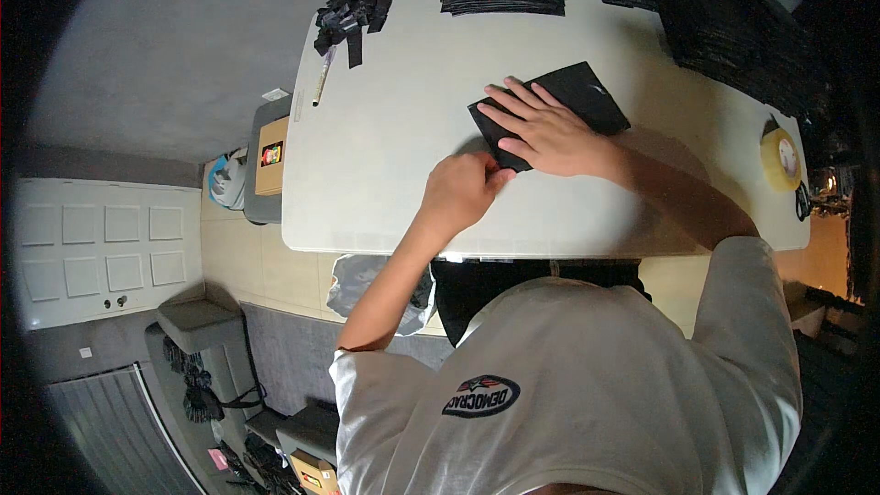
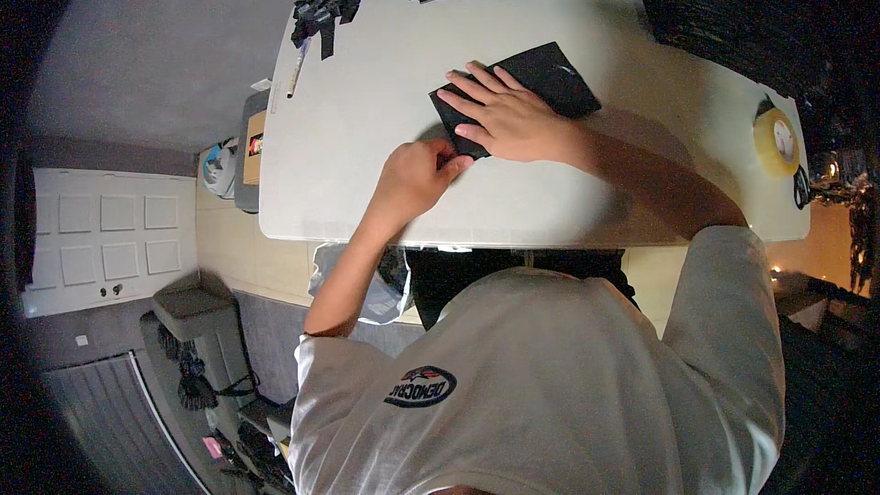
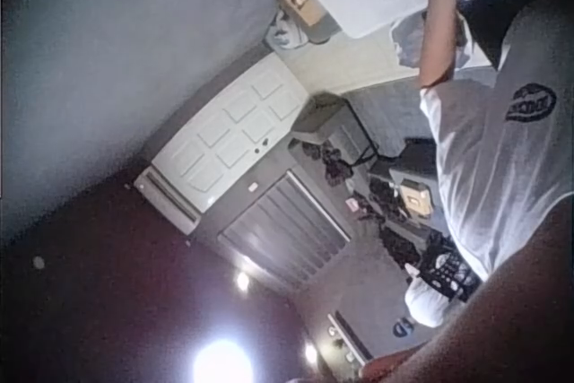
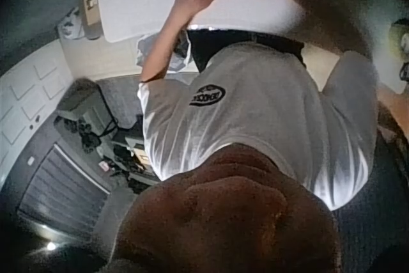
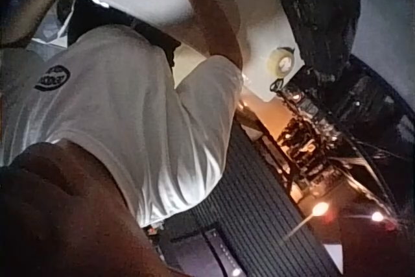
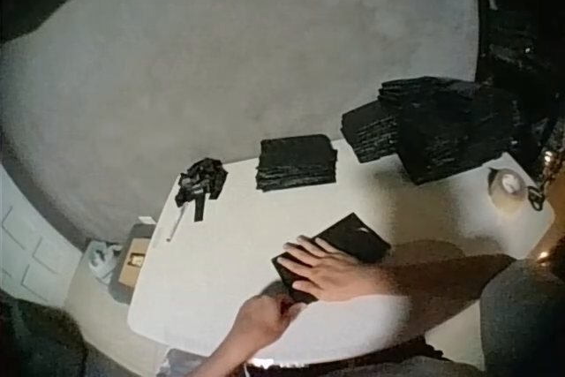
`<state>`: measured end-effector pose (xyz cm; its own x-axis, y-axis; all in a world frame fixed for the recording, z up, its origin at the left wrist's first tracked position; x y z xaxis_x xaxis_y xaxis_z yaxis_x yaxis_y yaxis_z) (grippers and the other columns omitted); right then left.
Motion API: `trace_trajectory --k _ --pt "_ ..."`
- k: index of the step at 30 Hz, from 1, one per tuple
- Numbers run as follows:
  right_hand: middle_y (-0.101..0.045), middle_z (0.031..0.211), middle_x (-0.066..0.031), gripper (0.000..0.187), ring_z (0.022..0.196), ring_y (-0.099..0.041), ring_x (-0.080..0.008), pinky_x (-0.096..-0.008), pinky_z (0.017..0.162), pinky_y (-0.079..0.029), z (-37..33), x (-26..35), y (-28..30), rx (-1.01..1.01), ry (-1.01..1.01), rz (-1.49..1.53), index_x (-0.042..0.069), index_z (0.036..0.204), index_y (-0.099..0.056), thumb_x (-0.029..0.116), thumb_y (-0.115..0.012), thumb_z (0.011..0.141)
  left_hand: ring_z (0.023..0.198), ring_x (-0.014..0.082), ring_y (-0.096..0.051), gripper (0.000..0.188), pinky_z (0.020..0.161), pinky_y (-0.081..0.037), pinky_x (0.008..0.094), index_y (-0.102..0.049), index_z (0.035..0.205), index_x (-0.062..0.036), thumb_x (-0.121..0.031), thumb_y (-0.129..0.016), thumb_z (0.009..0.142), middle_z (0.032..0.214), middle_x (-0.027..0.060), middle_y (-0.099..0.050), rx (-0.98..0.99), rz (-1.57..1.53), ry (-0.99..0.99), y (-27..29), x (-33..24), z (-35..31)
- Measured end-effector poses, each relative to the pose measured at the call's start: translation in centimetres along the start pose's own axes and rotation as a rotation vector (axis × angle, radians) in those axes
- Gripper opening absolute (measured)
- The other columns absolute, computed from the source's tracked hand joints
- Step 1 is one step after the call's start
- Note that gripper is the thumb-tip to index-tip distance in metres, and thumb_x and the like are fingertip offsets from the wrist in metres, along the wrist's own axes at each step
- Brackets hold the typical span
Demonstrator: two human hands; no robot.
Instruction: The recorder is packing small electronic components into black padded mailers and sealing them.
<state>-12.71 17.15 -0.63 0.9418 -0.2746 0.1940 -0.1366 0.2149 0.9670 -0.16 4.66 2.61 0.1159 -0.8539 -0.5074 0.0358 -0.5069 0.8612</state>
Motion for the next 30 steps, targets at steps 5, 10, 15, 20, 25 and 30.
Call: trace_trajectory --k 5,10,15,20,25,30 --pt "-0.034 0.167 -0.0143 0.067 0.155 -0.025 -0.0430 -0.0554 0.128 -0.021 0.9 0.1 0.8 0.045 -0.003 0.022 0.017 0.160 -0.042 0.051 -0.054 0.104 0.071 0.0406 -0.068 0.042 0.070 -0.053 0.0497 -0.075 0.086 -0.0017 -0.043 -0.075 0.092 0.071 0.0209 -0.068 0.167 0.113 -0.029 0.8 -0.1 -0.5" --pt "-0.031 0.168 -0.0150 0.073 0.152 -0.025 -0.0512 -0.0722 0.121 -0.021 0.7 -0.5 0.8 -0.035 0.057 -0.099 0.024 0.157 -0.046 0.063 -0.059 0.097 0.071 0.0398 -0.070 0.043 0.069 -0.053 0.0488 -0.075 0.081 -0.0040 -0.046 -0.074 0.092 0.071 0.0184 -0.069 0.101 0.116 0.012 2.1 0.9 -1.2" --pt "-0.027 0.169 -0.0144 0.075 0.154 -0.021 -0.0497 -0.0750 0.120 -0.018 0.5 -0.3 1.5 0.053 0.018 -0.067 0.027 0.158 -0.045 0.062 -0.063 0.094 0.075 0.0390 -0.072 0.044 0.071 -0.055 0.0481 -0.078 0.085 -0.0058 -0.049 -0.074 0.092 0.073 0.0178 -0.071 0.162 0.162 0.067 2.5 0.7 -1.0" --pt "-0.025 0.170 -0.0132 0.082 0.156 -0.017 -0.0491 -0.0742 0.122 -0.016 1.3 0.5 2.2 0.183 -0.049 -0.059 0.028 0.160 -0.043 0.063 -0.068 0.090 0.076 0.0378 -0.073 0.046 0.073 -0.056 0.0469 -0.078 0.088 -0.0065 -0.052 -0.075 0.091 0.076 0.0164 -0.073 0.157 0.115 0.050 2.1 -0.2 -0.6" --pt "-0.028 0.169 -0.0162 0.086 0.154 -0.021 -0.0512 -0.0780 0.119 -0.015 1.3 0.2 0.8 0.094 -0.084 -0.059 0.025 0.159 -0.043 0.070 -0.064 0.089 0.076 0.0366 -0.074 0.047 0.073 -0.057 0.0461 -0.079 0.090 -0.0064 -0.053 -0.077 0.088 0.077 0.0153 -0.074 0.137 0.099 0.053 1.6 -0.6 -0.2" --pt "-0.028 0.169 -0.0161 0.080 0.155 -0.020 -0.0496 -0.0757 0.121 -0.014 1.2 -0.1 0.4 0.009 -0.098 0.001 0.023 0.158 -0.044 0.068 -0.060 0.094 0.073 0.0359 -0.072 0.043 0.069 -0.056 0.0460 -0.078 0.083 -0.0067 -0.050 -0.077 0.089 0.070 0.0133 -0.072 0.090 0.062 0.013 2.0 -0.2 -0.5"
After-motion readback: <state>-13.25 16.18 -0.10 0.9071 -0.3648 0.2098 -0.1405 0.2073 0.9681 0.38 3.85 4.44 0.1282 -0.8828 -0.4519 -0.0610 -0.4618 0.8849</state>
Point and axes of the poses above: each hand's wrist, its own z-axis towards the middle knuckle, its own y-axis out of the back of the hand, x = y × z, the point moved 4 cm from there along z, towards the middle knuckle
